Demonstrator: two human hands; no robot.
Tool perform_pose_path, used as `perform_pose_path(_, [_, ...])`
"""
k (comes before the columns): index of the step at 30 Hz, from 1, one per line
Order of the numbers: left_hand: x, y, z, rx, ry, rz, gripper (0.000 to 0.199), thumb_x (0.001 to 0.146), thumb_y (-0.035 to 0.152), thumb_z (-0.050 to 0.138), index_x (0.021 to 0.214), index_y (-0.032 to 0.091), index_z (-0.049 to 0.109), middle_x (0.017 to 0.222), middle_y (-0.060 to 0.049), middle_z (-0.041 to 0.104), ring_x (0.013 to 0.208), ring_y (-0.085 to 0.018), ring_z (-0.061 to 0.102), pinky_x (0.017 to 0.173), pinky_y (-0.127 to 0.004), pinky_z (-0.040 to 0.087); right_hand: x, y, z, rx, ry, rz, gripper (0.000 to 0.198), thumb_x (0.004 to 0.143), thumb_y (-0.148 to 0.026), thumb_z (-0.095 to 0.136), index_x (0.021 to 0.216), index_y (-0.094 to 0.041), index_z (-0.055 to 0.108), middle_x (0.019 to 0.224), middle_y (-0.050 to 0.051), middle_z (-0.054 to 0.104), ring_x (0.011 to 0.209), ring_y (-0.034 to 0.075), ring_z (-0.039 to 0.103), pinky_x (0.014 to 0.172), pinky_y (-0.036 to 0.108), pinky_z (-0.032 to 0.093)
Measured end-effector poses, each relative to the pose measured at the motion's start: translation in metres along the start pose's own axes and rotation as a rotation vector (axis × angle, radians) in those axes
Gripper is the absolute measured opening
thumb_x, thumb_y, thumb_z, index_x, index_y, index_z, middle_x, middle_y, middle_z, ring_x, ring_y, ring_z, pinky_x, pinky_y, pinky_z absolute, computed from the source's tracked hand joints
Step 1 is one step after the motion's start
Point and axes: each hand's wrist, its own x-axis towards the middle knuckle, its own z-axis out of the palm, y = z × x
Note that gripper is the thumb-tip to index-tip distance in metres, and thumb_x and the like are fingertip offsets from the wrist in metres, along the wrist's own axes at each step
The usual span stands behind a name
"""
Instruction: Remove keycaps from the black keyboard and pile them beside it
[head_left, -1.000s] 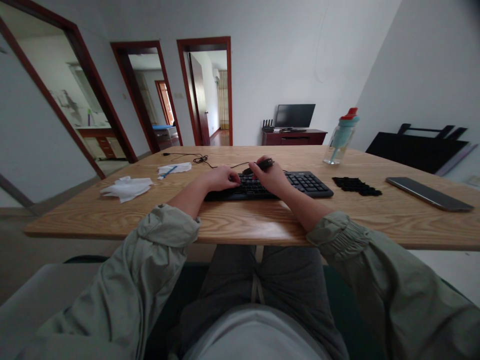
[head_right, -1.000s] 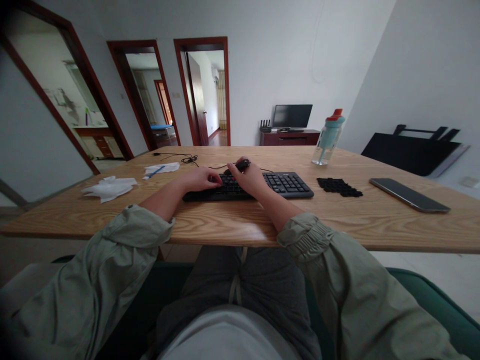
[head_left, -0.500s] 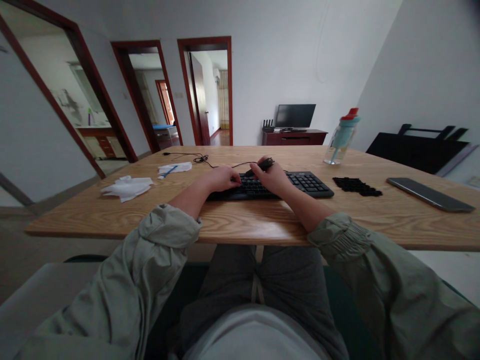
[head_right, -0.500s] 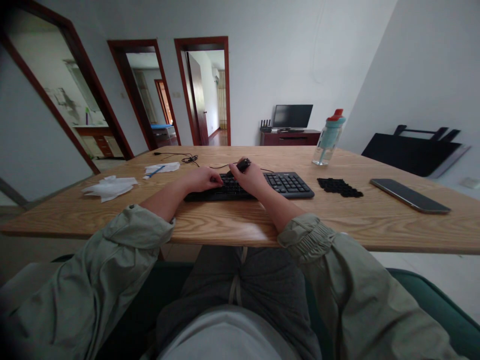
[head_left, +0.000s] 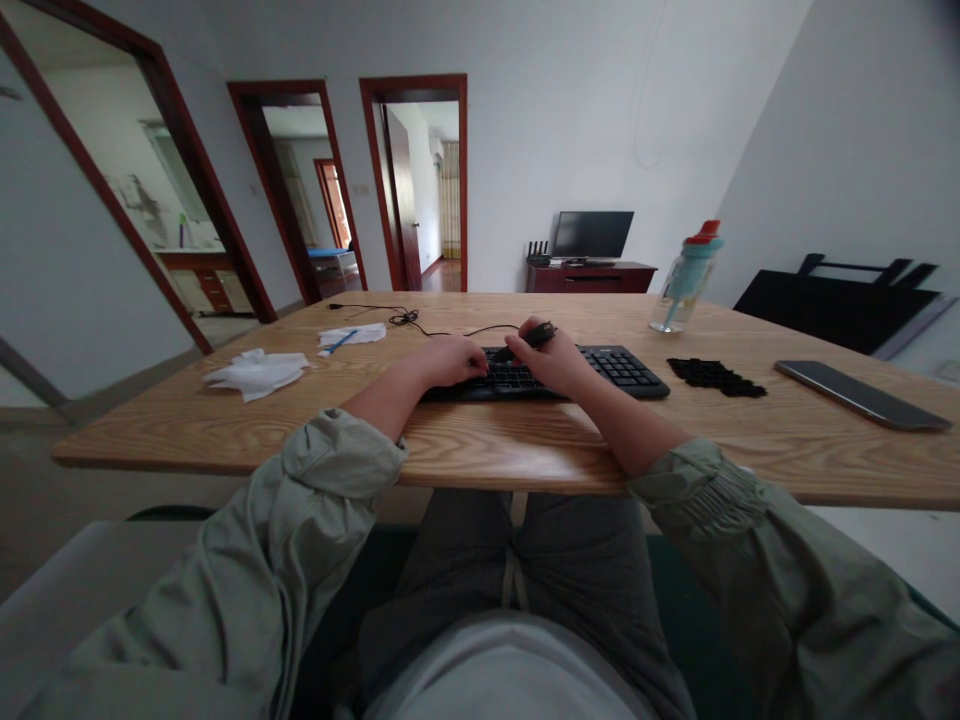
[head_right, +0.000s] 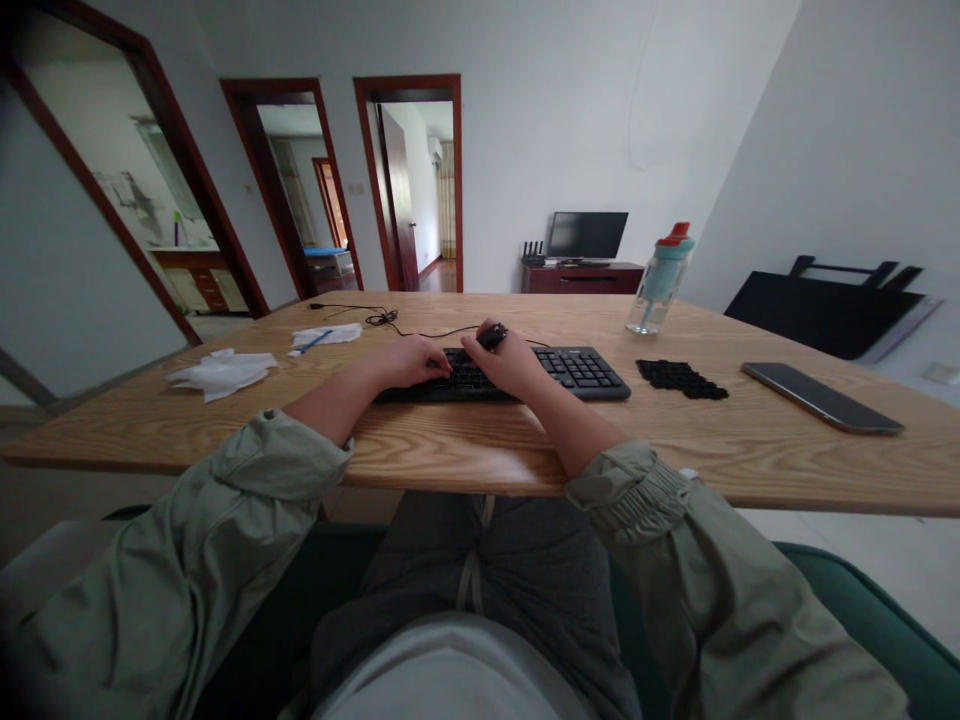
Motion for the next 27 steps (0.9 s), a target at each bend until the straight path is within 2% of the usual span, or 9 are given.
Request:
perform_pose_path(5, [0.001,-0.013,0.004,-0.073,0.015,-0.013,0.028,0.086,0.037,0.059,0.102,0.023,0.076,0.095,-0.003,0.076,0.082,-0.016,0.066,0.074,-0.024,0.045,0.005,0.008,0.003,-0.012,0.064,0.058,0.030,0.085,-0.051,0.057,0.081,-0.022,0.053,0.062,-0.002,0.062,0.062,0.017,0.056,0.064,0.030,0.040])
perform_pose_path(9, [-0.001,-0.017,0.002,-0.092,-0.008,-0.015,0.026,0.085,0.035,0.059,0.097,0.020,0.076,0.088,-0.002,0.076,0.076,-0.014,0.065,0.070,-0.023,0.045,0.005,0.009,0.006,0.003,0.091,0.057,0.030,0.085,-0.052,0.058,0.083,-0.022,0.054,0.066,-0.001,0.064,0.066,0.018,0.058,0.066,0.030,0.041])
perform_pose_path(20, [-0.005,-0.016,-0.004,-0.112,-0.033,-0.037,0.029,0.087,0.038,0.058,0.103,0.021,0.075,0.100,-0.001,0.076,0.084,-0.014,0.066,0.075,-0.022,0.047,0.006,0.012,0.011,-0.004,0.093,0.033,0.033,0.085,-0.054,0.057,0.084,-0.022,0.055,0.069,0.000,0.064,0.068,0.018,0.059,0.067,0.031,0.042])
perform_pose_path(27, [-0.006,-0.013,-0.004,-0.042,-0.017,0.016,0.028,0.088,0.035,0.055,0.102,0.023,0.076,0.099,-0.001,0.076,0.084,-0.015,0.066,0.078,-0.024,0.047,0.005,0.006,0.011,-0.005,0.105,0.021,0.033,0.086,-0.054,0.055,0.084,-0.021,0.054,0.069,0.000,0.062,0.066,0.017,0.056,0.066,0.030,0.041])
